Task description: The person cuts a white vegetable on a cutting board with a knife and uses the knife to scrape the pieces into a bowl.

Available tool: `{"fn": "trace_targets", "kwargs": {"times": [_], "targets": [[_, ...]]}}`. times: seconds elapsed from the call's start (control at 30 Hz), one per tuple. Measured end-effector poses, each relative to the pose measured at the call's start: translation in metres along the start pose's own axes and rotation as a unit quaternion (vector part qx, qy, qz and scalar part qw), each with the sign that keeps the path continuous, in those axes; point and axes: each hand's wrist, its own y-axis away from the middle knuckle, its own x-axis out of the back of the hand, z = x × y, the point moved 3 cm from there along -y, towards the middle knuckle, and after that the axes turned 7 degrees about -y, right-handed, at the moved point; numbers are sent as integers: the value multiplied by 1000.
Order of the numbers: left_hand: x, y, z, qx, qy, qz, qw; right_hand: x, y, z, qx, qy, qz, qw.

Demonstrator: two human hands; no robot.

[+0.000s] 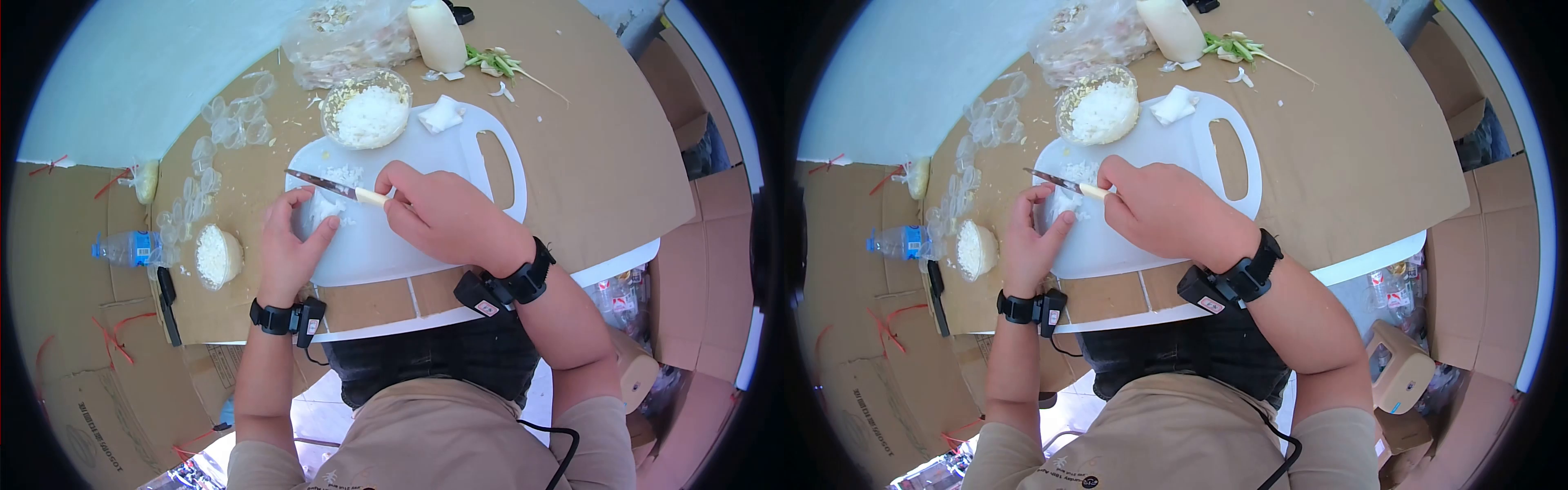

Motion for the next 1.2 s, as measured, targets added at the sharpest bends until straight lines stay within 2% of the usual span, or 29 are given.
{"fn": "trace_targets", "kwargs": {"times": [0.1,0.27,0.6,0.67,0.83,1.2], "targets": [[-2,0,-4,-5,22,21,1000,-5,0,1,-5,26,-5,1000],[-1,1,-4,-13,22,-18,1000,-6,0,2,12,41,15,999],[-2,3,-2,-40,58,-11,997,-17,2,-8,4,163,-2,987],[-3,3,-3,-60,43,-2,997,-19,2,-8,-8,176,-12,984],[-2,4,1,-58,29,6,998,-23,2,-8,53,190,38,980],[-9,7,17,-31,-19,58,998,-20,-1,-10,50,213,51,974]]}}
